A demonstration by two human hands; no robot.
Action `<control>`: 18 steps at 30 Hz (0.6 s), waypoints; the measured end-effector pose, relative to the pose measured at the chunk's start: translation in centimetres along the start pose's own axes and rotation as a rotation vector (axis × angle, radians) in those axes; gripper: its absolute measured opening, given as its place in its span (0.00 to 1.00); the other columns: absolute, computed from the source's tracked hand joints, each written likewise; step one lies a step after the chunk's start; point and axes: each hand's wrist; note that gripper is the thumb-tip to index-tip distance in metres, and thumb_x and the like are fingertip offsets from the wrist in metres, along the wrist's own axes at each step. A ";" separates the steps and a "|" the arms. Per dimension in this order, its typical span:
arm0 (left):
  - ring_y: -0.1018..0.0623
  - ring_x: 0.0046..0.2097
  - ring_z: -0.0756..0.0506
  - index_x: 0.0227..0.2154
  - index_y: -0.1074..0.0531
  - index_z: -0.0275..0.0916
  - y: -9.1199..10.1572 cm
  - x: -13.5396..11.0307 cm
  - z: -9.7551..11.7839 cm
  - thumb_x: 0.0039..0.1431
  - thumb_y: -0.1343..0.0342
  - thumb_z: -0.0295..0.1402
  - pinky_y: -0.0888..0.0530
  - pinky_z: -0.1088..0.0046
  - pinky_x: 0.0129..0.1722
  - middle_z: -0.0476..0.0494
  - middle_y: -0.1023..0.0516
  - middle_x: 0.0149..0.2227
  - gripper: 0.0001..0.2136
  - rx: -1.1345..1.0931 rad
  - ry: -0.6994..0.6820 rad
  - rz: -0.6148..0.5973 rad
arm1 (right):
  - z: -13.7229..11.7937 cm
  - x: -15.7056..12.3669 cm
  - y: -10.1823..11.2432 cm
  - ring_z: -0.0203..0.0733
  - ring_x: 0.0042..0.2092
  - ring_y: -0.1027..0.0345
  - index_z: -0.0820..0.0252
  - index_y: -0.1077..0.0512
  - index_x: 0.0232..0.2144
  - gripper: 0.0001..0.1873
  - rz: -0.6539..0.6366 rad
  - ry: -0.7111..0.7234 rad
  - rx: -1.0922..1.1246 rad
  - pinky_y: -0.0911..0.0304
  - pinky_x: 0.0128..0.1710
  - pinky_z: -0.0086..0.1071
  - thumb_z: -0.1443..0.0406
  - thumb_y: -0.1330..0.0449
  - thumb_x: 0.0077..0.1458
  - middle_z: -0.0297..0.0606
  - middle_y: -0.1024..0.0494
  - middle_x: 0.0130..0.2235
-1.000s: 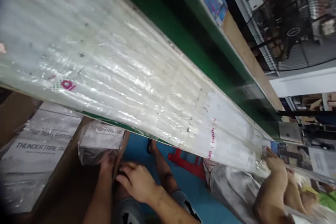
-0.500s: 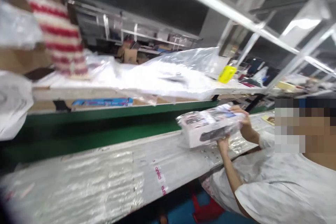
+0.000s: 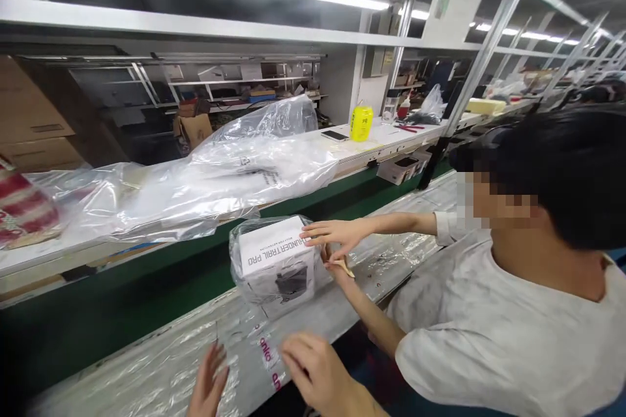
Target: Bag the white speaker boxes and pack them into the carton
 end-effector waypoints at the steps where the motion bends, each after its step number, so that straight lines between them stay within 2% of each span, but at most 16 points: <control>1: 0.42 0.70 0.33 0.63 0.41 0.57 -1.7 0.9 2.8 0.50 0.35 0.51 0.37 0.54 0.66 0.47 0.43 0.70 0.38 0.011 -0.171 0.051 | 1.1 0.1 -0.2 0.39 0.39 0.23 0.54 0.25 0.41 0.13 0.019 -0.002 0.010 0.24 0.40 0.29 0.67 0.50 0.67 0.38 0.21 0.37; 3: 0.46 0.71 0.33 0.67 0.45 0.49 -5.1 3.1 9.0 0.51 0.36 0.51 0.40 0.55 0.68 0.40 0.48 0.72 0.42 0.023 -0.375 0.088 | 4.1 2.0 -0.3 0.46 0.52 0.27 0.58 0.28 0.50 0.14 0.047 0.021 -0.055 0.26 0.52 0.40 0.67 0.48 0.66 0.47 0.23 0.49; 5: 0.42 0.70 0.33 0.65 0.42 0.44 -7.9 5.2 15.1 0.54 0.39 0.50 0.38 0.56 0.66 0.36 0.42 0.69 0.38 0.019 -0.446 0.113 | 7.4 5.1 -0.1 0.57 0.63 0.38 0.61 0.33 0.59 0.22 0.031 0.055 -0.204 0.33 0.58 0.54 0.62 0.42 0.65 0.55 0.32 0.60; 7: 0.31 0.63 0.32 0.59 0.31 0.42 -10.0 6.6 20.0 0.54 0.36 0.45 0.33 0.56 0.61 0.35 0.29 0.61 0.30 0.176 -0.458 0.113 | 10.4 8.5 0.1 0.65 0.65 0.45 0.63 0.32 0.58 0.27 -0.058 0.105 -0.292 0.37 0.59 0.62 0.59 0.35 0.60 0.59 0.36 0.63; 8: 0.27 0.57 0.31 0.52 0.25 0.40 -10.7 6.9 21.9 0.54 0.37 0.42 0.31 0.56 0.58 0.35 0.23 0.54 0.23 0.285 -0.482 0.111 | 11.6 10.1 0.4 0.65 0.65 0.44 0.64 0.28 0.53 0.23 -0.118 0.146 -0.280 0.36 0.59 0.61 0.60 0.33 0.57 0.57 0.33 0.61; 10: 0.23 0.50 0.32 0.38 0.20 0.38 -11.5 7.0 24.5 0.55 0.39 0.34 0.32 0.54 0.57 0.37 0.19 0.42 0.09 0.452 -0.547 0.157 | 13.3 13.0 1.2 0.56 0.62 0.38 0.62 0.25 0.38 0.08 -0.208 0.244 -0.172 0.33 0.58 0.53 0.65 0.32 0.56 0.50 0.26 0.54; 11: 0.23 0.48 0.32 0.34 0.19 0.38 -11.6 6.7 25.4 0.56 0.41 0.31 0.33 0.54 0.57 0.38 0.19 0.40 0.07 0.504 -0.591 0.203 | 13.9 14.2 1.7 0.52 0.60 0.36 0.61 0.27 0.33 0.06 -0.237 0.274 -0.118 0.32 0.58 0.49 0.67 0.32 0.56 0.46 0.25 0.51; 12: 0.23 0.47 0.33 0.32 0.19 0.39 -11.5 6.2 26.2 0.55 0.43 0.29 0.33 0.55 0.57 0.39 0.19 0.39 0.07 0.541 -0.631 0.258 | 14.2 15.4 2.3 0.51 0.60 0.36 0.60 0.28 0.31 0.08 -0.250 0.285 -0.088 0.31 0.57 0.48 0.67 0.32 0.56 0.46 0.26 0.53; 14: 0.22 0.44 0.34 0.32 0.18 0.40 -10.9 5.0 27.5 0.54 0.43 0.27 0.30 0.58 0.54 0.41 0.18 0.37 0.09 0.618 -0.697 0.334 | 14.6 17.6 3.2 0.57 0.66 0.44 0.60 0.29 0.30 0.11 -0.271 0.273 -0.109 0.34 0.58 0.53 0.65 0.29 0.52 0.50 0.35 0.62; 16: 0.21 0.38 0.38 0.31 0.18 0.41 -10.1 3.3 28.9 0.53 0.44 0.28 0.27 0.64 0.46 0.43 0.18 0.33 0.09 0.664 -0.746 0.300 | 14.9 19.6 3.5 0.67 0.71 0.58 0.60 0.28 0.30 0.16 -0.352 0.300 -0.160 0.41 0.61 0.62 0.61 0.25 0.46 0.50 0.49 0.70; 17: 0.21 0.35 0.40 0.30 0.17 0.42 -9.6 2.4 29.5 0.53 0.44 0.29 0.26 0.66 0.42 0.44 0.18 0.31 0.09 0.654 -0.754 0.240 | 15.0 20.4 3.3 0.69 0.71 0.60 0.60 0.27 0.30 0.17 -0.421 0.341 -0.169 0.43 0.62 0.64 0.60 0.25 0.45 0.48 0.51 0.71; 18: 0.22 0.33 0.41 0.29 0.17 0.42 -9.1 1.5 29.9 0.53 0.44 0.30 0.26 0.68 0.38 0.45 0.18 0.30 0.09 0.624 -0.753 0.163 | 15.2 21.0 2.9 0.68 0.70 0.56 0.59 0.26 0.31 0.16 -0.507 0.397 -0.166 0.43 0.62 0.63 0.59 0.25 0.45 0.47 0.48 0.70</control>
Point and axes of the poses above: each hand's wrist, its own x-axis towards the middle knuckle, its own y-axis out of the back of the hand, z = x × y
